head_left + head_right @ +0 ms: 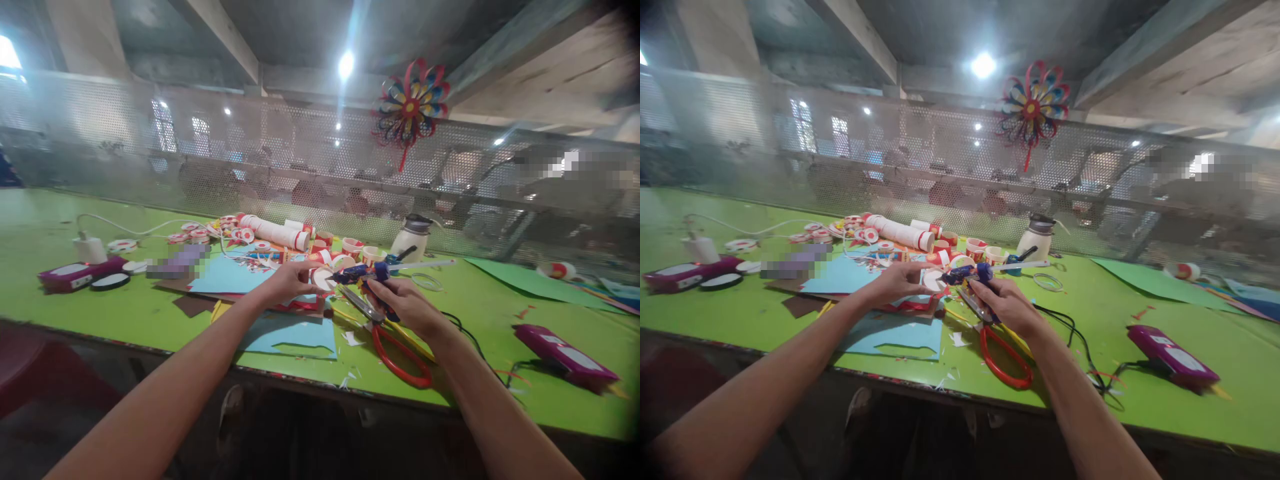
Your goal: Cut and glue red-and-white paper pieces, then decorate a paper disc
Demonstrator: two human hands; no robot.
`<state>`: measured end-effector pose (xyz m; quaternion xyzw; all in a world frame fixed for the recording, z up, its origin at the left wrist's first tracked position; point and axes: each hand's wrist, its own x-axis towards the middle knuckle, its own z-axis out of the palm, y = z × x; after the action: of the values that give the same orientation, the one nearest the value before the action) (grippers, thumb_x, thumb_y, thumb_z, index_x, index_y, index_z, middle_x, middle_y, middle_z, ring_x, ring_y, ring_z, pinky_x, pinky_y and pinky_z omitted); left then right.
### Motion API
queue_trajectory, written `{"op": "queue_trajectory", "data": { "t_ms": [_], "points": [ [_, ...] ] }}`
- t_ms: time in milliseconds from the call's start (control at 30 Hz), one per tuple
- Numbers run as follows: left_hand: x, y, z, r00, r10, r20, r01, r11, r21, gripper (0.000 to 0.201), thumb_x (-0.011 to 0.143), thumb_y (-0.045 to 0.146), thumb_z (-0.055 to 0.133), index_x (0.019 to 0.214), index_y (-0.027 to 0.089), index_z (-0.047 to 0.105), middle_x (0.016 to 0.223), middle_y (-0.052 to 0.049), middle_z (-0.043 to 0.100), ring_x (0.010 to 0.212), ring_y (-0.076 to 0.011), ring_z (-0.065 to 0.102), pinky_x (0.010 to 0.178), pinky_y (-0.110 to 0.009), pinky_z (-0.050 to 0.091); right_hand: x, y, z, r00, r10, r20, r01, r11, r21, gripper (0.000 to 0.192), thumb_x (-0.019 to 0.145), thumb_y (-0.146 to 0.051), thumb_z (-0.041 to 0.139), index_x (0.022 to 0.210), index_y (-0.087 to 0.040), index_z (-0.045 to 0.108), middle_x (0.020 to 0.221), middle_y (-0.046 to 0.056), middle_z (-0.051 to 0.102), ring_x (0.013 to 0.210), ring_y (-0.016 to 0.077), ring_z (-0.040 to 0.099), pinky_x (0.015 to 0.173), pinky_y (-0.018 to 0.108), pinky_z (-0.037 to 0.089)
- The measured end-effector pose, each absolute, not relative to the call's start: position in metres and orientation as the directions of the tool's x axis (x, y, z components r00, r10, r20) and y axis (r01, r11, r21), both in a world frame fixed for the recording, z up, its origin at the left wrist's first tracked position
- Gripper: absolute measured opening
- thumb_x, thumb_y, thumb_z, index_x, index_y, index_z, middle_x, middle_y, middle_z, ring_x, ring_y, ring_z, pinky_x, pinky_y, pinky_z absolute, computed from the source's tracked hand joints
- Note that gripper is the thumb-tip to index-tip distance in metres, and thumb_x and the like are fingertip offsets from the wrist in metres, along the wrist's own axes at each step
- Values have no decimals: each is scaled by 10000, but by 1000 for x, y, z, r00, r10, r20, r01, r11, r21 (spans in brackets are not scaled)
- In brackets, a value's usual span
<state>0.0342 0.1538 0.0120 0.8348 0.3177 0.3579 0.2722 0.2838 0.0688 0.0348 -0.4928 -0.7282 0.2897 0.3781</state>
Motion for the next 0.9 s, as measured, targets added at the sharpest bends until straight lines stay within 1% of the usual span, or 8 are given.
{"op": "queue_trajectory", "data": {
  "t_ms": [167,333,500,667,833,900],
  "points": [
    [34,157,10,545,715,437,326,-661,675,618,682,332,727,1248,136,575,536,76,324,503,-70,267,483,-236,195,284,69,35,-228,939,259,510,342,-789,504,834,-619,472,598,-176,515,522,-29,463,481,101,408,490,265,309],
    [34,155,11,536,711,455,285,-660,696,573,664,297,734,1198,126,615,531,68,354,504,-74,287,483,-239,202,282,65,40,-232,943,240,508,327,-797,526,812,-649,472,584,-177,517,523,-28,465,482,98,408,492,263,310],
    [34,155,11,527,716,457,287,-656,698,579,664,328,734,1200,139,619,530,61,370,499,-78,282,475,-236,205,281,63,43,-232,948,217,533,310,-787,545,805,-667,455,574,-177,516,512,-23,474,483,100,414,503,265,322],
    [34,156,10,523,712,469,294,-666,685,548,648,312,740,1167,165,643,523,58,386,492,-81,290,472,-233,210,283,66,42,-220,945,243,560,327,-762,519,822,-634,466,593,-173,529,537,-15,496,506,108,440,519,267,341],
    [33,155,12,520,712,471,346,-680,647,562,667,370,730,1181,165,631,533,62,371,504,-84,311,486,-227,220,287,68,39,-181,939,292,511,343,-788,492,803,-628,507,629,-169,549,563,-19,497,510,105,440,500,256,337],
    [32,155,14,503,717,482,361,-682,636,549,677,395,721,1172,173,636,541,62,372,510,-85,314,491,-226,223,289,68,38,-171,933,315,478,358,-802,478,793,-618,533,660,-161,579,582,-15,513,520,105,445,496,249,336]
  ]
}}
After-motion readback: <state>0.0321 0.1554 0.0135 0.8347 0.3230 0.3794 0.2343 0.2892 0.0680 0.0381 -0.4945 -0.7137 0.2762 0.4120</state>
